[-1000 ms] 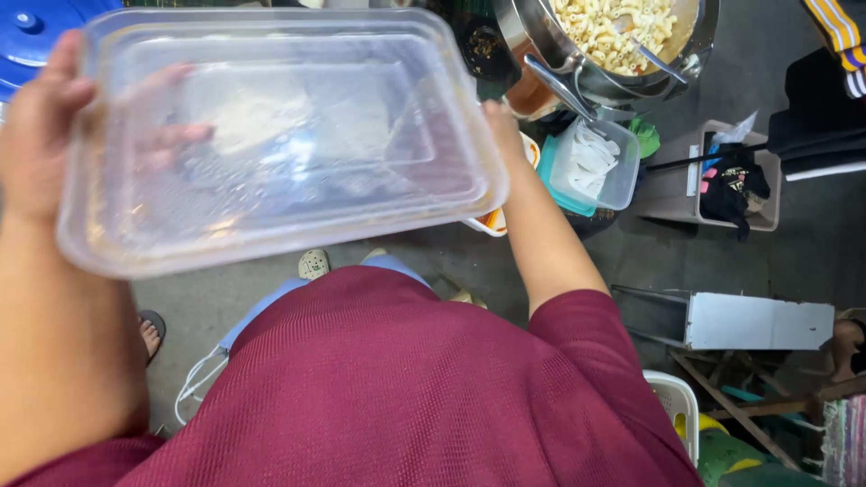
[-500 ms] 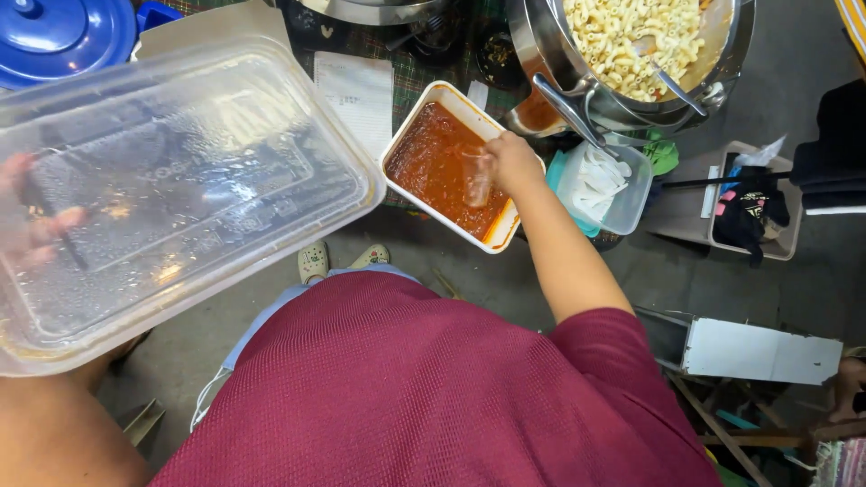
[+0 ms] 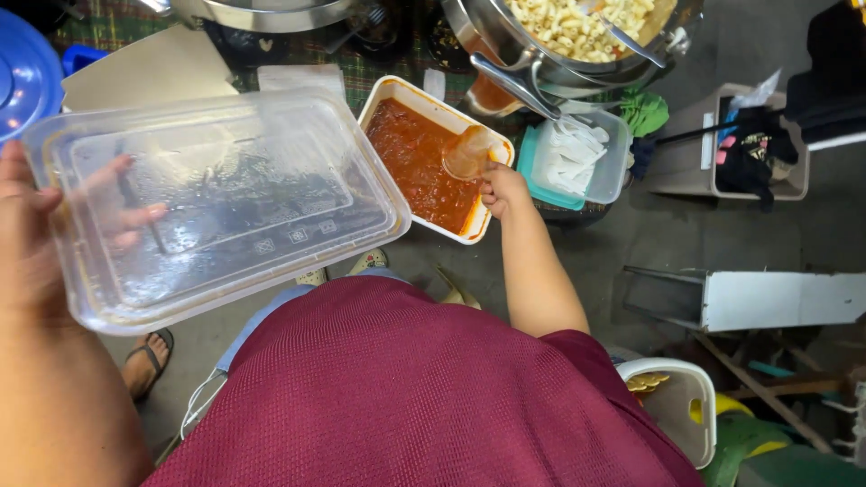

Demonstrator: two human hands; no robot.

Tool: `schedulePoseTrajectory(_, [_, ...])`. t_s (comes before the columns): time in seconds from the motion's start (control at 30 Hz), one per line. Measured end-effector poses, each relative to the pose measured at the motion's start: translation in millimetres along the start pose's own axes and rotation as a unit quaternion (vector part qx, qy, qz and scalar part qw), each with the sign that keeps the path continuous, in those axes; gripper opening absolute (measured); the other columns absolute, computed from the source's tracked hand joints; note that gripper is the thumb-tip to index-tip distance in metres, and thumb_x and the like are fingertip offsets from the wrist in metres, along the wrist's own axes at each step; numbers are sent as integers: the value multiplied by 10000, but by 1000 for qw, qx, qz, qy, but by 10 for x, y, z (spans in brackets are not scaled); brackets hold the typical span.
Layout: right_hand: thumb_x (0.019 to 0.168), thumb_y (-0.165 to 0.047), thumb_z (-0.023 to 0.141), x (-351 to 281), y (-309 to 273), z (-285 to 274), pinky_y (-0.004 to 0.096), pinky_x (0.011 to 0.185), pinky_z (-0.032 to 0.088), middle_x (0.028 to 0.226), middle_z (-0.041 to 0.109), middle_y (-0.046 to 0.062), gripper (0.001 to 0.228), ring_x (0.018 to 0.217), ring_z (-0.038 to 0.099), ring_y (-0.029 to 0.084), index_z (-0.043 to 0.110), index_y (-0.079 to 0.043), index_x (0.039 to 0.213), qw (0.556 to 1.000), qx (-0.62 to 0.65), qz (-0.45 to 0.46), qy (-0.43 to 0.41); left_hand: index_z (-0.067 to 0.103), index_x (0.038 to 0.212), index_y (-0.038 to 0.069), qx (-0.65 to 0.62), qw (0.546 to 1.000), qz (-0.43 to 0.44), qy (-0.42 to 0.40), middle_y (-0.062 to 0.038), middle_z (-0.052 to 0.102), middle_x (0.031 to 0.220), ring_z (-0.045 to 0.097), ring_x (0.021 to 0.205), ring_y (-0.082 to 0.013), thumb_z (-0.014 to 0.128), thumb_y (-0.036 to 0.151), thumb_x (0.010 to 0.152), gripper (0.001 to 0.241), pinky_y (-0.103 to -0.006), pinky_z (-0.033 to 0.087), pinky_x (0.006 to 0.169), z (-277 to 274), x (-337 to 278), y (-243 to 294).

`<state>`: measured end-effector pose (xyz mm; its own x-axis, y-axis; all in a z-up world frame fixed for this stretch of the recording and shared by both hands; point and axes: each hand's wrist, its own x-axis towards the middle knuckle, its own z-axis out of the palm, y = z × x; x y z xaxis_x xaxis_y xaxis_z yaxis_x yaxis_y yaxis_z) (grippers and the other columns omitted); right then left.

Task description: Refilling a metal serving tray with macaroni pasta, adding sauce from a container, and stirring the mixture with a spoon.

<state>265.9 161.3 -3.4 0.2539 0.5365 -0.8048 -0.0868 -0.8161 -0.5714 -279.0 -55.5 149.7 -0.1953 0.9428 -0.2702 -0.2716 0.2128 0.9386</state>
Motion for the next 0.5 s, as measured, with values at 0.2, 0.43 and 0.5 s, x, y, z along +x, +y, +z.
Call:
schedulePoseTrajectory(0.2, [966, -17, 512, -319, 24, 1, 187, 401, 160, 821, 505, 24, 304, 505, 272, 50, 578, -108, 1249, 1000, 17, -18, 9, 14, 1628, 470, -60, 989, -134, 18, -246, 522, 1631, 799, 945, -400, 308, 173, 1087, 684, -339, 674, 649, 412, 532, -239])
schedulePoseTrajectory(0.43, [938, -99, 582, -428, 125, 41, 242, 410, 255, 807, 553, 55, 116, 515, 360, 101, 674, -116, 1007, 988, -32, -64, 136, -107, 1628, 300, 23, 991, -120, -54, -241, 514, 1600, 799, 882, -327, 366, 166, 991, 805, -260, 663, 679, 878, 894, -216])
schedulePoseTrajectory(0.5, [974, -126, 558, -256, 211, 11, 198, 413, 193, 863, 573, 75, 157, 510, 303, 64, 641, -65, 1093, 990, 68, -60, 111, -104, 1608, 320, 49, 987, -135, -69, -204, 516, 1610, 801, 872, -293, 350, 157, 977, 794, -307, 675, 722, 951, 1008, -109])
